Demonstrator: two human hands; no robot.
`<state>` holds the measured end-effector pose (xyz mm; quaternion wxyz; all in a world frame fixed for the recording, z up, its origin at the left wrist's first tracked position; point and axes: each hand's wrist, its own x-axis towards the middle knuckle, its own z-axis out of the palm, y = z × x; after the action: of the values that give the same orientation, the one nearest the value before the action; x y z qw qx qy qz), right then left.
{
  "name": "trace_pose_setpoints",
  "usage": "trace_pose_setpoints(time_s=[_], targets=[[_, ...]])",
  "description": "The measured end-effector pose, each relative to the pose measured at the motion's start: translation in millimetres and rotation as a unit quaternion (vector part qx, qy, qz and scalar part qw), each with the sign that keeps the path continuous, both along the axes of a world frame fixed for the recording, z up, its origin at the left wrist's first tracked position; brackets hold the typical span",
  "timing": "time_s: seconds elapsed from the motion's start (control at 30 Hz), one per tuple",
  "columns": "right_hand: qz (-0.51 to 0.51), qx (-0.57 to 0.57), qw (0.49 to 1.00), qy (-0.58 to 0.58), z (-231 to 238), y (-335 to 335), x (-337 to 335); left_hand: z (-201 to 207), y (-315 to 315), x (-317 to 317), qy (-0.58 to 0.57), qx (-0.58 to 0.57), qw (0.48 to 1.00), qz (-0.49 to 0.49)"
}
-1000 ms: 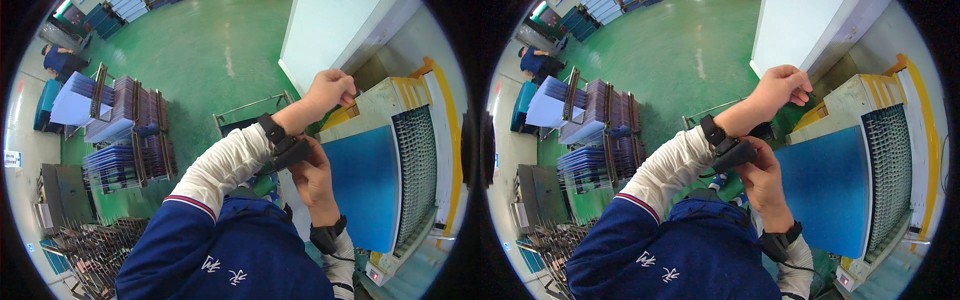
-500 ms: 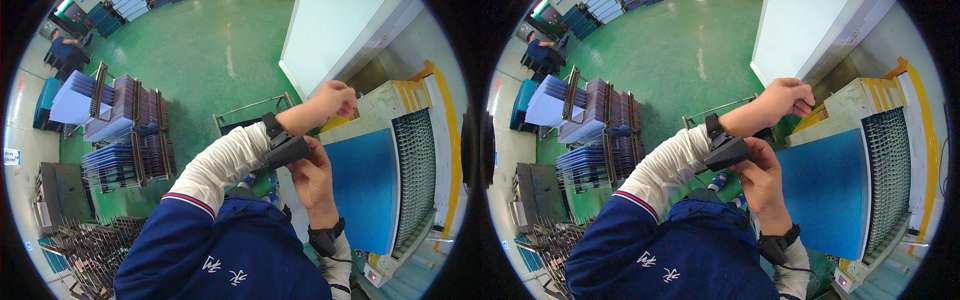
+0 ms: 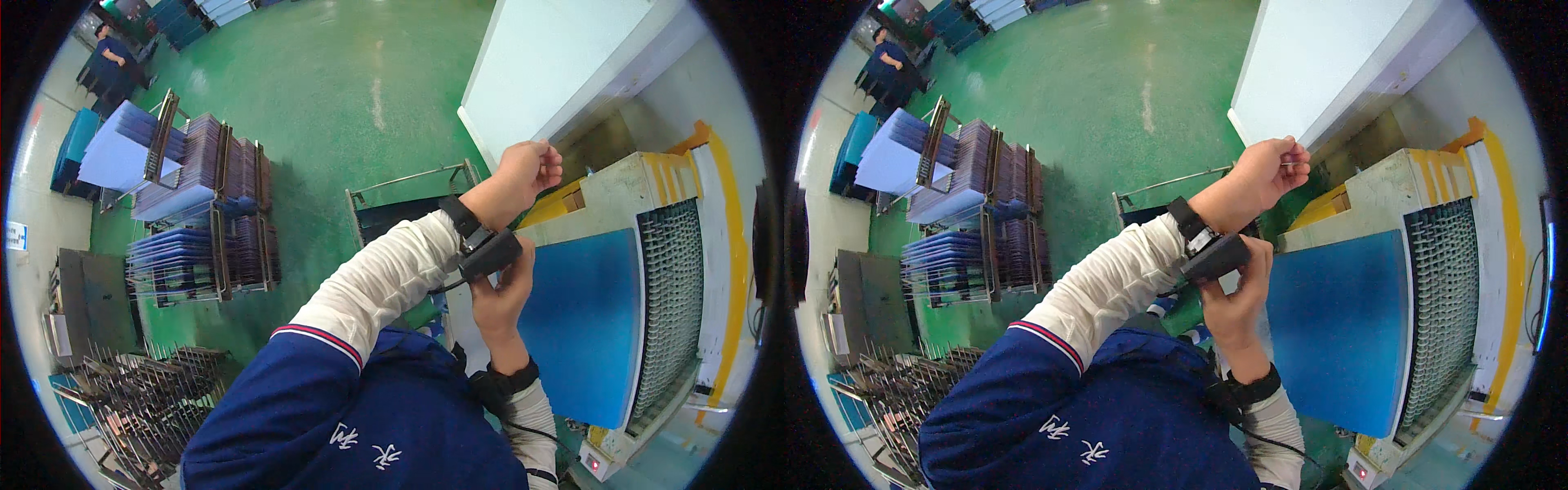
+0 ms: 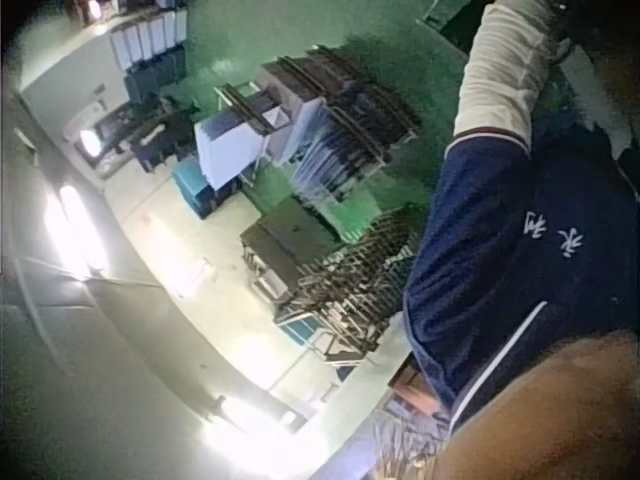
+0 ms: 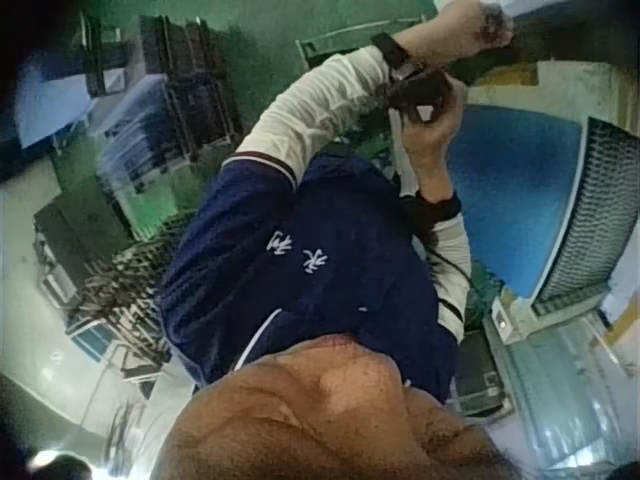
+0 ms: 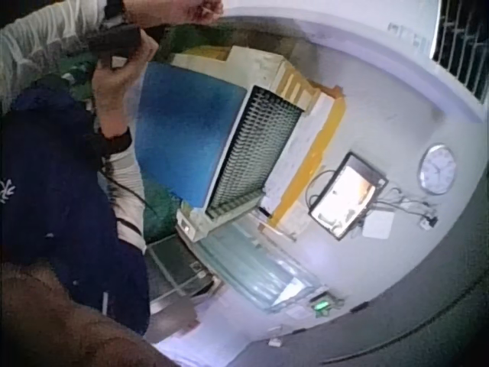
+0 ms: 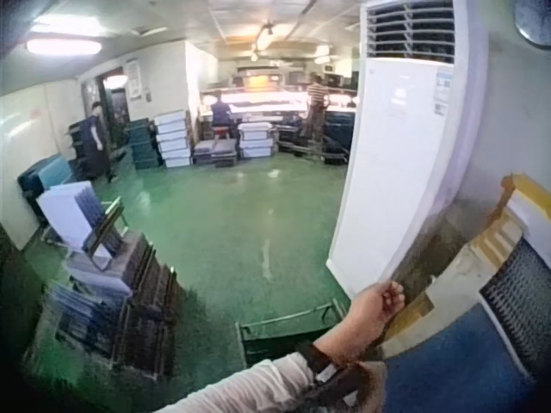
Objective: Feeding blue panels or sheets into a processing machine on a fabrication floor.
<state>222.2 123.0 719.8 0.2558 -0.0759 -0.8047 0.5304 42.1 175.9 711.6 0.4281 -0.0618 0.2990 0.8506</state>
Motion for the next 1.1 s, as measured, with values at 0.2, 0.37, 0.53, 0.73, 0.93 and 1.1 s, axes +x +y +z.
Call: trace_pose_setpoints(time_s=[0.2,0.37,0.53,0.73,0.93,1.1], targets=[[-0.007,-0.101,0.995,-0.007,-2.8,-1.4,10.7,0.9,4.3,13.1,0.104,-0.104,0.989,-0.004],[0.001,-0.135,0.990,-0.038,30.4,-6.0,24.2,8.2,5.7,22.1,0.567,-0.297,0.762,0.103],[-0.021,-0.124,0.992,-0.005,27.8,-7.9,19.7,16.6,8.0,34.7,0.683,-0.290,0.667,0.073],[-0.019,-0.106,0.994,0.001,24.6,-6.6,16.3,-2.7,11.3,37.9,0.749,-0.312,0.584,-0.008],[-0.032,-0.011,0.999,0.001,21.8,0.7,9.4,1.4,16.1,29.9,0.343,-0.187,0.916,-0.095],[-0.025,0.019,1.000,0.000,25.1,1.5,5.4,-7.0,14.6,28.6,0.117,-0.055,0.983,-0.127]])
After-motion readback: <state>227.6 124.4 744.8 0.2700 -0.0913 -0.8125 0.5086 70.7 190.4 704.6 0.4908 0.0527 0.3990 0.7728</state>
